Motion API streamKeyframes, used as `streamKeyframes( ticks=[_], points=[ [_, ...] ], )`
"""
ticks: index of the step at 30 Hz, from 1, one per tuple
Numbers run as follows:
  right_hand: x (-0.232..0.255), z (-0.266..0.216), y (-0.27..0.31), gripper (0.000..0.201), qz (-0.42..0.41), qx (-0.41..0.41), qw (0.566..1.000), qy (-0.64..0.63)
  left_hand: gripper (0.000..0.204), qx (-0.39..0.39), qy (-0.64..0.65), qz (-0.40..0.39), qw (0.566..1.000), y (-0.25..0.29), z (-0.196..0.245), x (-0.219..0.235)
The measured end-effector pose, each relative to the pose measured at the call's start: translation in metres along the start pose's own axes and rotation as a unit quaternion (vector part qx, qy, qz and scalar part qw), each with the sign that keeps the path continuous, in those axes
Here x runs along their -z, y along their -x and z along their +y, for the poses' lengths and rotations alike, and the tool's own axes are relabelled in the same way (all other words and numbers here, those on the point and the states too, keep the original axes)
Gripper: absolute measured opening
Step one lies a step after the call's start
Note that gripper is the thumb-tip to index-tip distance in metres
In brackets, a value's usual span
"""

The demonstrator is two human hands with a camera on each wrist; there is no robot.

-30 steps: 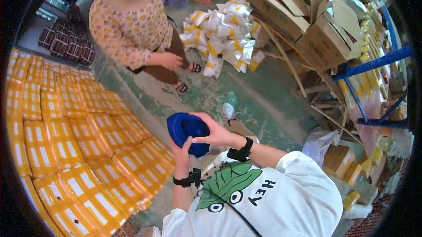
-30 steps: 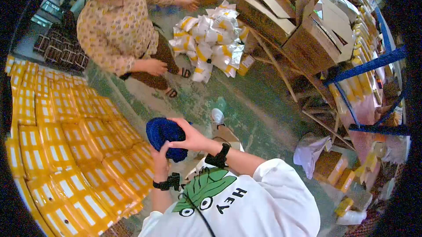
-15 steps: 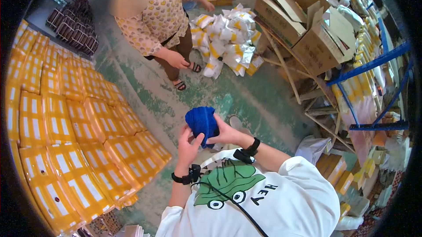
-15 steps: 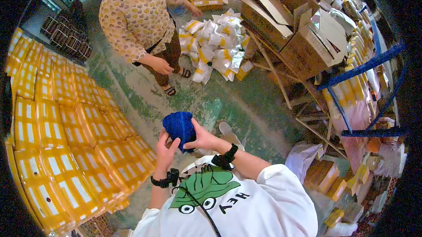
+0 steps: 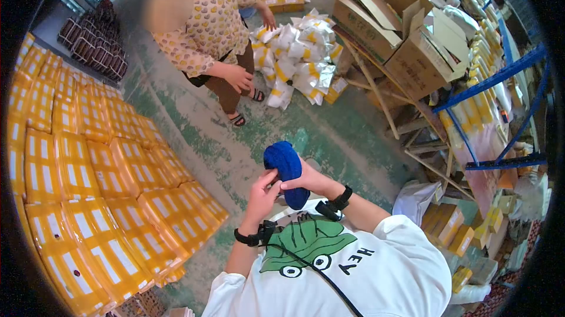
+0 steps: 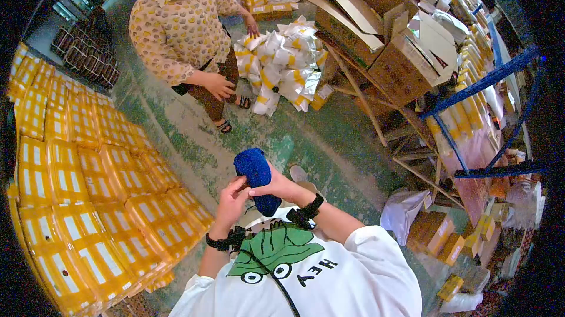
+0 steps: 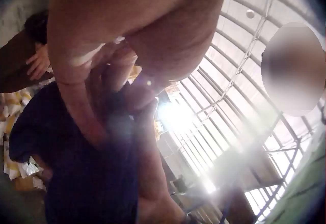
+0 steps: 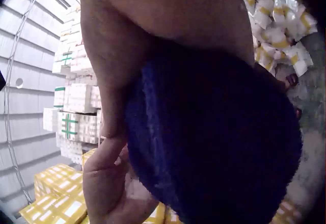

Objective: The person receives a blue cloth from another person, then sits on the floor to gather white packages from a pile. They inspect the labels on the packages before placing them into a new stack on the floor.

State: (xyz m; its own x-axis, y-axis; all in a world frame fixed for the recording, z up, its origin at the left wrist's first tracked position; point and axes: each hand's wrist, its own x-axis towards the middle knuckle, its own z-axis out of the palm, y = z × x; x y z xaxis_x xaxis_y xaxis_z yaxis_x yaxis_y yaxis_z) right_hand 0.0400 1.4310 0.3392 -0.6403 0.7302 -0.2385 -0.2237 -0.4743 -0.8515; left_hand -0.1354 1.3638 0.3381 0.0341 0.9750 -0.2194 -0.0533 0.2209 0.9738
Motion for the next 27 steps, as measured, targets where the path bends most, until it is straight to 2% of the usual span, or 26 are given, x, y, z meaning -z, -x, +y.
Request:
streamKeyframes(
  ticks=[1, 5, 7, 8, 9, 10, 11, 12, 13, 14, 15, 16, 17, 19, 21, 22, 23, 24, 25, 27],
  points=[
    [-0.002, 0.002, -0.001, 0.098, -0.002, 0.000, 1.000, 0.002, 0.031, 0.026, 0.036, 0.003, 0.999, 0.001, 0.002, 0.005],
    [-0.013, 0.003, -0.005, 0.093, 0.042, 0.014, 0.999, 0.002, 0.032, 0.057, 0.015, 0.004, 0.998, 0.001, 0.002, 0.031],
    [-0.021, 0.002, -0.008, 0.092, 0.054, 0.015, 0.998, 0.005, 0.036, -0.021, -0.047, 0.117, 0.992, 0.004, 0.005, 0.033],
    [-0.027, 0.003, -0.011, 0.093, 0.040, 0.004, 0.999, -0.004, 0.036, -0.022, -0.048, 0.117, 0.992, 0.006, 0.004, 0.034],
    [-0.033, 0.004, -0.013, 0.093, 0.027, -0.007, 1.000, -0.012, 0.040, 0.052, 0.071, 0.143, 0.986, 0.007, 0.000, 0.036],
    [-0.040, 0.006, -0.015, 0.093, 0.027, -0.006, 1.000, -0.011, 0.043, 0.125, 0.189, 0.165, 0.960, 0.009, -0.007, 0.038],
    [-0.049, 0.009, -0.018, 0.095, 0.026, 0.023, 0.996, 0.077, 0.043, 0.125, 0.190, 0.164, 0.960, 0.011, -0.020, 0.044],
    [-0.057, 0.010, -0.019, 0.097, 0.024, 0.052, 0.985, 0.165, 0.048, 0.079, -0.044, 0.124, 0.988, 0.014, -0.041, 0.054],
    [-0.065, 0.010, -0.021, 0.097, 0.024, 0.052, 0.984, 0.166, 0.053, 0.029, -0.275, 0.077, 0.958, 0.015, -0.059, 0.063],
    [-0.073, 0.008, -0.023, 0.100, 0.016, 0.085, 0.972, 0.220, 0.059, -0.012, -0.236, 0.031, 0.971, 0.015, -0.070, 0.069],
    [-0.077, 0.006, -0.025, 0.103, 0.007, 0.118, 0.955, 0.273, 0.059, -0.012, -0.235, 0.031, 0.971, 0.014, -0.085, 0.075],
    [-0.076, 0.012, -0.029, 0.105, 0.014, 0.164, 0.920, 0.357, 0.058, -0.015, -0.238, 0.021, 0.971, 0.014, -0.097, 0.078],
    [-0.074, 0.015, -0.030, 0.105, 0.014, 0.162, 0.920, 0.358, 0.057, -0.016, -0.242, 0.011, 0.970, 0.012, -0.109, 0.082],
    [-0.069, 0.010, -0.036, 0.105, 0.007, 0.126, 0.894, 0.431, 0.053, -0.005, -0.248, -0.001, 0.969, 0.006, -0.092, 0.081],
    [-0.054, 0.010, -0.049, 0.103, 0.011, 0.110, 0.902, 0.418, 0.051, 0.110, -0.328, -0.072, 0.935, -0.009, -0.077, 0.079],
    [-0.045, 0.011, -0.056, 0.101, 0.013, 0.096, 0.909, 0.404, 0.051, 0.114, -0.326, -0.073, 0.936, -0.017, -0.058, 0.075],
    [-0.037, 0.011, -0.063, 0.101, 0.012, 0.092, 0.911, 0.402, 0.051, 0.124, -0.242, -0.070, 0.960, -0.026, -0.034, 0.070],
    [-0.029, 0.009, -0.072, 0.100, 0.030, 0.098, 0.933, 0.345, 0.051, 0.135, -0.156, -0.065, 0.976, -0.033, -0.019, 0.066],
    [-0.021, 0.007, -0.080, 0.100, 0.048, 0.105, 0.951, 0.288, 0.051, 0.140, -0.157, -0.064, 0.975, -0.040, -0.017, 0.063],
    [-0.004, -0.002, -0.096, 0.097, 0.055, 0.104, 0.954, 0.276, 0.050, 0.126, 0.022, -0.048, 0.991, -0.060, -0.006, 0.057]
  ],
)
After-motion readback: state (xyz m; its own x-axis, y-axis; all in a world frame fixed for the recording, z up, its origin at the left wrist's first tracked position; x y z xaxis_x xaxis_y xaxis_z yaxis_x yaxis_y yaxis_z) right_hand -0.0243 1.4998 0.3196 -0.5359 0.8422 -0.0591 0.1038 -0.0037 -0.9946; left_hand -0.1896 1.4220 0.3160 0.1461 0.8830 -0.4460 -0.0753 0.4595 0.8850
